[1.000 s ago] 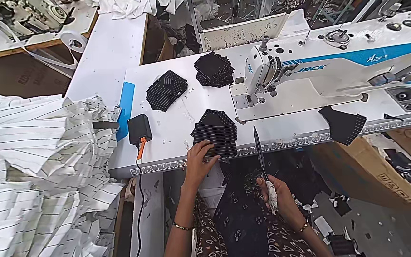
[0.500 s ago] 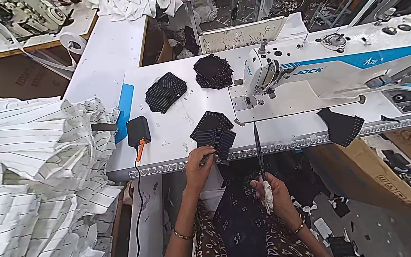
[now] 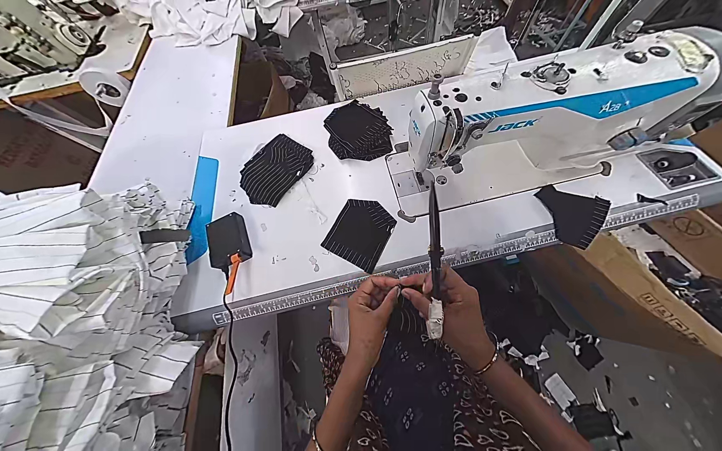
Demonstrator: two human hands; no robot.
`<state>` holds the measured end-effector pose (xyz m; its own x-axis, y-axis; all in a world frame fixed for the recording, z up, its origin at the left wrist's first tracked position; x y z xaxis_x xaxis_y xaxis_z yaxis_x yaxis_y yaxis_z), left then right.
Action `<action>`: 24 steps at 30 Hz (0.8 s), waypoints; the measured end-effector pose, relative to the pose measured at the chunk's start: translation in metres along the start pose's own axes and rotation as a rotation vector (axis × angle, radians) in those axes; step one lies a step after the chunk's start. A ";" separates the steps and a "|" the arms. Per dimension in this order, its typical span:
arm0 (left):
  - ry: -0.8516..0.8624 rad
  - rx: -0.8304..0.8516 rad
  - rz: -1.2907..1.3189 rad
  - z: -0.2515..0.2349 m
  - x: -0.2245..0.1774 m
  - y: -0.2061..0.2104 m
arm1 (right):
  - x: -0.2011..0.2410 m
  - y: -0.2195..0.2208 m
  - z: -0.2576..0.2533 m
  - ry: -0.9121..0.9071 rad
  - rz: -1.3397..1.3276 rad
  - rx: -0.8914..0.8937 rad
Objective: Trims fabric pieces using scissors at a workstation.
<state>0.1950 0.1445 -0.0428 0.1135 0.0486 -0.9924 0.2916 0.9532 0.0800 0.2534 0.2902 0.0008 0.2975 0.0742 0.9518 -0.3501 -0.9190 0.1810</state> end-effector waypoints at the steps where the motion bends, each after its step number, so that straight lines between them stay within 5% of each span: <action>1: -0.017 -0.001 -0.005 0.000 0.002 0.001 | -0.001 0.000 0.001 0.001 0.032 0.007; 11: -0.100 0.116 -0.262 -0.002 0.009 0.002 | -0.010 -0.011 0.009 0.019 0.424 0.070; 24: -0.159 0.176 -0.329 -0.004 0.016 0.008 | -0.013 -0.017 0.013 0.045 0.406 0.046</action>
<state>0.1949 0.1537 -0.0583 0.1280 -0.3103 -0.9420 0.4937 0.8437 -0.2108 0.2674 0.3000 -0.0181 0.1035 -0.2821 0.9538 -0.3906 -0.8934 -0.2219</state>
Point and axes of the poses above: each hand's wrist, its own z-axis away from the middle knuckle, its own y-axis out of the palm, x = y × z, the point moved 10 cm from there along -z, towards the middle knuckle, and after that the axes turned 12 degrees about -z, right-handed, at the moved point
